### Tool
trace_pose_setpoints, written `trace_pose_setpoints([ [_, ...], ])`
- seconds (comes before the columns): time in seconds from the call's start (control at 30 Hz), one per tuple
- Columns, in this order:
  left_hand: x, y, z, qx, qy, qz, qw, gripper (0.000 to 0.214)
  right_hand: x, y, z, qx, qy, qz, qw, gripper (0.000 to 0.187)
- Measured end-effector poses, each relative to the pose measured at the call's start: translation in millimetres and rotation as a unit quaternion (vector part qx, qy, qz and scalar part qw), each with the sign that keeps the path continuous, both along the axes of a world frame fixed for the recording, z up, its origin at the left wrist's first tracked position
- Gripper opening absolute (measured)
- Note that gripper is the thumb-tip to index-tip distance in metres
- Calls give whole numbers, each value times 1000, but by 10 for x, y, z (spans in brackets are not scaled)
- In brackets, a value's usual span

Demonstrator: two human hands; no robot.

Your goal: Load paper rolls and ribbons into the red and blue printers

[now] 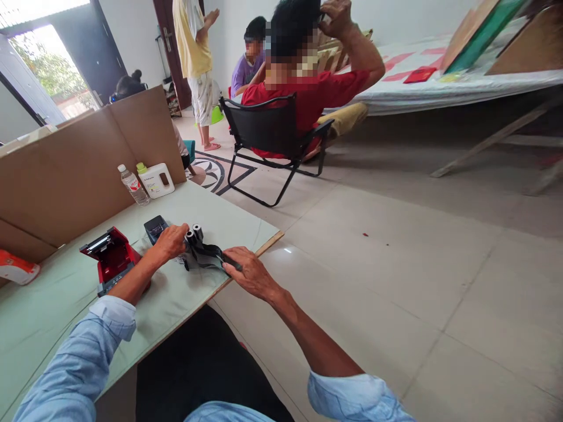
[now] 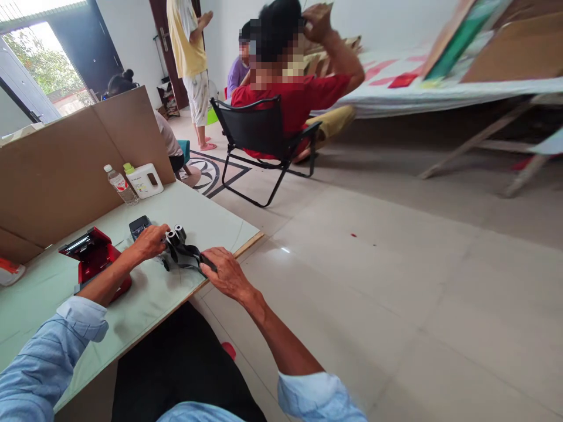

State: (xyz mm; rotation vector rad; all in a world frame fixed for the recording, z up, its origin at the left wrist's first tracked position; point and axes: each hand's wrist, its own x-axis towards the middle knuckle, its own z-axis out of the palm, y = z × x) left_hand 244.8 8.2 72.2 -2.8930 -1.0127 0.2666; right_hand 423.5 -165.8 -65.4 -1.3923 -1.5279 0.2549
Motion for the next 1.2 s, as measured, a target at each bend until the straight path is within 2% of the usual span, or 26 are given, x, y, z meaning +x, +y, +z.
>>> trace_pose_setpoints([
  [0.13,-95,-101,159,-9,-62,-13,998,36,-15,-82,129,42,48,-44,997,32],
  [0.23,-252,-185,315,-18,-137,-21,990,28,-138,-127,302,81,84,-66,991,24],
  [0.37,-569,-358,519,-39,-248,-23,968,29,-429,-82,431,58,92,-29,994,22],
  [0.47,-817,-533,607,-61,-318,-10,946,30,-694,27,420,31,71,2,997,39],
  [0.53,-966,-649,603,-82,-344,3,935,28,-893,106,409,41,58,25,997,59],
  [0.6,-1111,-749,553,-99,-359,15,928,24,-1104,170,419,77,47,58,994,71],
  [0.7,-1348,-859,443,-102,-381,36,918,24,-1386,245,483,134,41,109,984,60],
  [0.8,-1609,-907,380,-102,-412,61,903,27,-1563,351,618,150,68,164,973,42],
  [0.97,-1962,-811,433,-120,-450,111,878,19,-1661,713,1012,93,166,266,945,21],
  [1.07,-2082,-703,423,-118,-475,153,858,20,-1678,968,1216,26,209,301,930,22],
  [1.13,-2121,-671,369,-123,-498,183,839,25,-1691,1085,1262,-1,232,321,918,24],
  [1.2,-2124,-694,305,-136,-529,197,814,33,-1713,1129,1229,-29,261,331,906,27],
])
